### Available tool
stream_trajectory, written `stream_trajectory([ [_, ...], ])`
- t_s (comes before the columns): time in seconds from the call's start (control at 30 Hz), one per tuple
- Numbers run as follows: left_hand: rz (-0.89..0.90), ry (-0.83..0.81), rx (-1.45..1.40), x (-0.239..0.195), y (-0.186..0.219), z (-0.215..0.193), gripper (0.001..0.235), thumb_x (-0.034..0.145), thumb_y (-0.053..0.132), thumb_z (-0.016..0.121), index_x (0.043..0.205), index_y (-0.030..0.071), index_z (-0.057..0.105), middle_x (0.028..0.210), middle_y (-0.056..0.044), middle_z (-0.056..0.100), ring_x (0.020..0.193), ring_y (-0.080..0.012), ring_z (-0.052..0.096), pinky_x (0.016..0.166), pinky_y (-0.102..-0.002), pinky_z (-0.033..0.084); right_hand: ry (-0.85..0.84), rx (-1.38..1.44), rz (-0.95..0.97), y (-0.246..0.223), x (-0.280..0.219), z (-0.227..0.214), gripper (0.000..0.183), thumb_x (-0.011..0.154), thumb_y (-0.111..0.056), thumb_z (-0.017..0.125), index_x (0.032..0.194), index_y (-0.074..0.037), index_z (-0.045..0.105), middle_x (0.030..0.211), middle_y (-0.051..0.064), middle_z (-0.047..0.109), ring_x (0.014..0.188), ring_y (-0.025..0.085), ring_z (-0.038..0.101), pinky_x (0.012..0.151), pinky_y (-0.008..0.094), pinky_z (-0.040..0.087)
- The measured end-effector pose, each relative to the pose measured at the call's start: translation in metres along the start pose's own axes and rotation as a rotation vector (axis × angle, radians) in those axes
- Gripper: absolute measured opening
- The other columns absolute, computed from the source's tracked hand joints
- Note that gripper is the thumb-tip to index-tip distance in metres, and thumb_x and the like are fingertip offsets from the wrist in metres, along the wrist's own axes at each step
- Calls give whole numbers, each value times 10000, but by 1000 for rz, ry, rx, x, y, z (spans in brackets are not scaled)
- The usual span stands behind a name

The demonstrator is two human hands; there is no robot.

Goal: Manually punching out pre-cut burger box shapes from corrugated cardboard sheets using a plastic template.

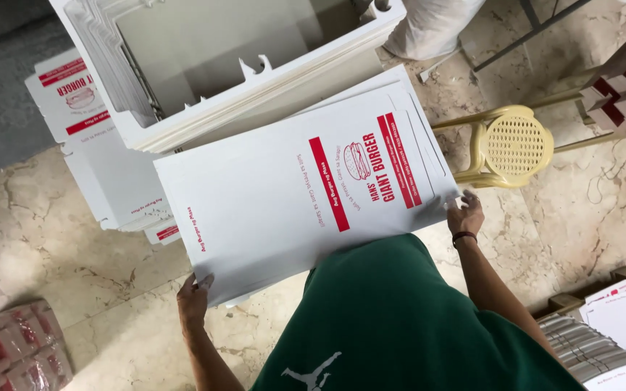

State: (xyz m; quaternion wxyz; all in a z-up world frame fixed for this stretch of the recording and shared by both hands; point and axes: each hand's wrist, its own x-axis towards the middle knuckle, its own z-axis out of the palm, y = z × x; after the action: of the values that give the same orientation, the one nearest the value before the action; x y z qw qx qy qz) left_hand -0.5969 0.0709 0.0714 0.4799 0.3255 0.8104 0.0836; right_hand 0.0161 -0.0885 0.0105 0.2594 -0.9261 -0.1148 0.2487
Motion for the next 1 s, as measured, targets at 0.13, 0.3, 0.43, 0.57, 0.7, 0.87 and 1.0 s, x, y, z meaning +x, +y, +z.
stream_trajectory([
  [0.13,-50,-60,14,-34,27,-11,538,940,260,631,1471,181,592,1280,-86,717,1135,-227,630,873,-409,541,-170,537,291,14,-16,12,421,967,-157,685,1304,69,574,1160,270,649,1024,410,675,884,507,637],
  [0.3,65,-72,8,-31,-9,8,555,943,207,554,1496,156,550,1253,-182,678,1053,-324,648,703,-434,602,-155,472,242,14,-11,9,409,988,-137,646,1319,83,551,1263,288,600,1125,450,622,852,523,641],
  [0.43,-9,-66,-33,-60,4,18,620,947,195,500,1558,111,431,1467,-184,551,1256,-386,560,825,-503,611,-209,396,274,5,-11,3,566,972,-135,671,1441,86,444,1395,275,529,1250,456,554,891,519,623],
  [0.57,-11,-35,-11,-60,0,17,625,948,205,482,1565,122,419,1473,-188,540,1250,-402,569,826,-501,623,-239,364,298,-6,-16,-8,518,986,-117,660,1427,67,458,1393,267,543,1253,462,564,888,519,623],
  [0.7,-2,-24,35,-51,-13,20,604,945,195,500,1542,115,461,1436,-178,585,1197,-384,617,814,-485,648,-275,385,358,-35,-18,-26,496,943,-78,700,1362,83,490,1351,314,570,1191,488,607,894,527,616],
  [0.87,-33,107,69,-72,0,19,526,903,133,561,1424,81,615,1290,-138,704,1072,-350,680,762,-462,664,-298,313,372,-57,-36,-47,423,984,-59,669,1343,116,530,1270,314,634,1085,446,672,883,498,613],
  [1.0,-94,95,105,-89,2,10,485,888,113,605,1364,33,660,1193,-151,746,923,-337,733,692,-408,668,-364,410,376,-45,-27,-59,418,959,-62,680,1303,91,498,1273,308,604,1108,468,643,930,549,585],
])
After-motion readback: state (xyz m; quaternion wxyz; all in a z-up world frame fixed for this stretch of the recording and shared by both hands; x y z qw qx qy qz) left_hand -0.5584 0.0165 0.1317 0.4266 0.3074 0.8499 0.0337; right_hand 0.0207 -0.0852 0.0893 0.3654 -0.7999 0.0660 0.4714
